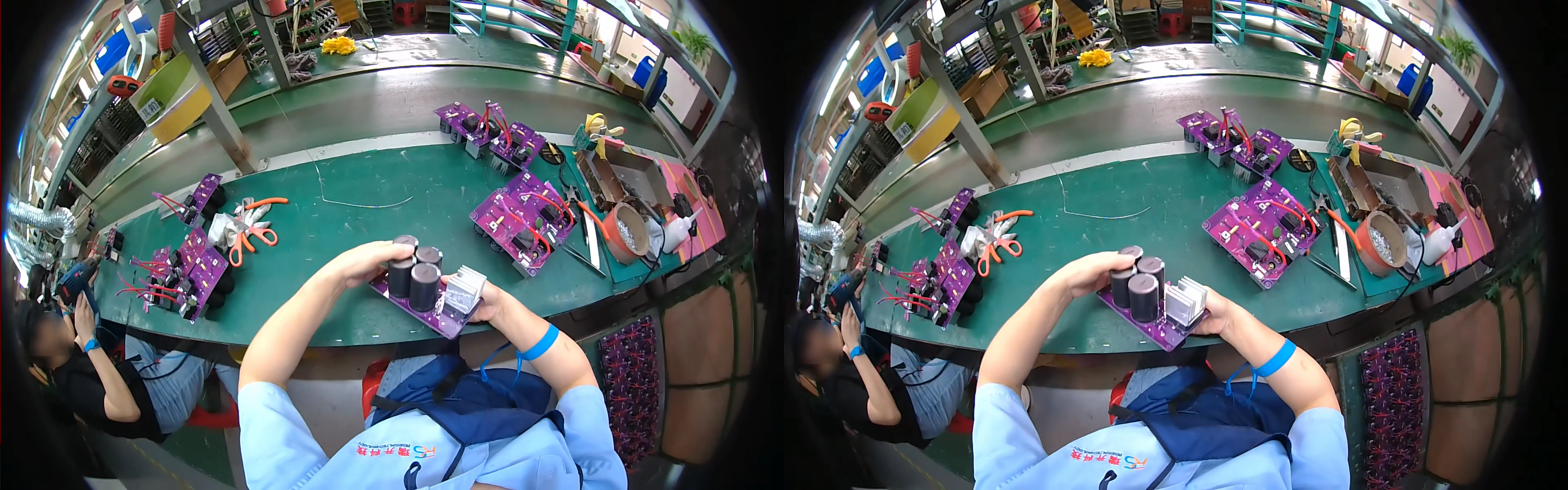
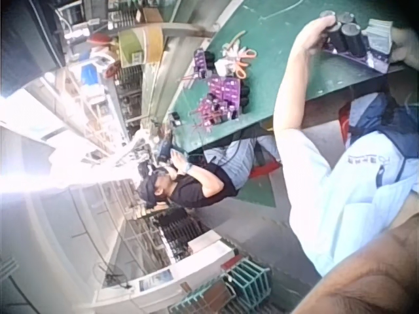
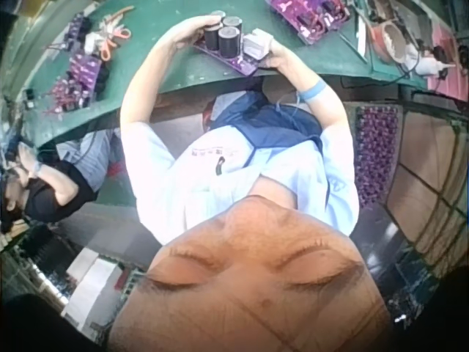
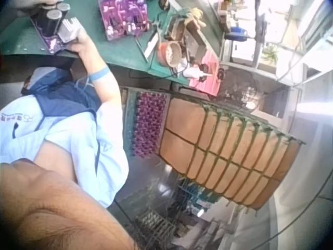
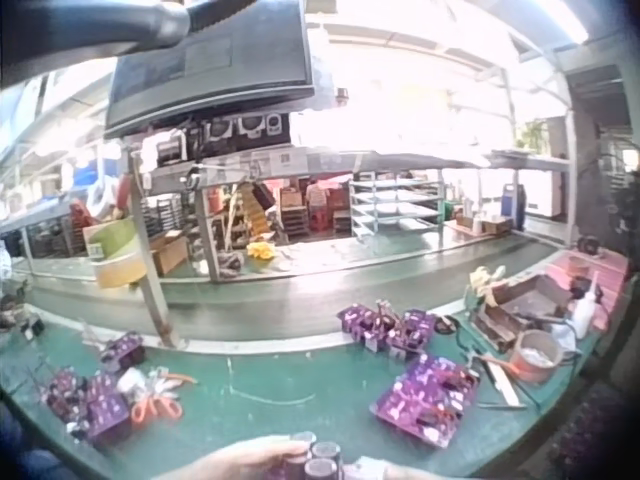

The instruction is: The person assembles purple circuit boards by attaching black cylindrical components and connecting red wires. They use a soldering iron to secure the connections and a heat gun to treat the boards. The person works at a green table in a workshop, handling multiple boards and placing finished units onto a nearby rack.

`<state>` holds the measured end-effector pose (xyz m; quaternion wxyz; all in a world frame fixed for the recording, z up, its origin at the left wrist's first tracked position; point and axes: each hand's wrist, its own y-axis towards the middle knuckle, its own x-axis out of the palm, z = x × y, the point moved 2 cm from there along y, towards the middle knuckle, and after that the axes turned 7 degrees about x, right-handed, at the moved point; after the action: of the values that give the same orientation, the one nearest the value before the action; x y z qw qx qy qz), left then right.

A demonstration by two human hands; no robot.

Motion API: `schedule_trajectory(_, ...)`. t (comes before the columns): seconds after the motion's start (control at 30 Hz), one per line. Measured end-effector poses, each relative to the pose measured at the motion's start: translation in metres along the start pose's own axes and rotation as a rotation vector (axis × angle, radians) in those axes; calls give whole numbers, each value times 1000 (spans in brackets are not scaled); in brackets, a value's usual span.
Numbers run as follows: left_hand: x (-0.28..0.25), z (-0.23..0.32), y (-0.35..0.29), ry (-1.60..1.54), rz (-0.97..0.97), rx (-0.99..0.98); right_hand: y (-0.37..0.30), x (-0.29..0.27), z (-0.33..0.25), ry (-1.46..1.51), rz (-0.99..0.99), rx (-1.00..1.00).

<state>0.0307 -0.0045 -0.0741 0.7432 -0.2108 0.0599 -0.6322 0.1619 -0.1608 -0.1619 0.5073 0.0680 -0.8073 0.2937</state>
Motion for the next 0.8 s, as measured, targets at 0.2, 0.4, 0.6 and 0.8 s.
schedule_trajectory(0.2,-13,-9,27,-14,103,-85,-8,15,0,22,71,-41)
schedule_trajectory(0.4,-18,-11,14,64,59,-10,-11,13,-4,-77,4,-87)
schedule_trajectory(0.6,-24,-8,-91,514,734,624,-52,56,-16,-476,349,-533)
schedule_trajectory(0.8,-59,-20,-212,1228,1704,879,-99,141,-17,-1832,932,-1013)
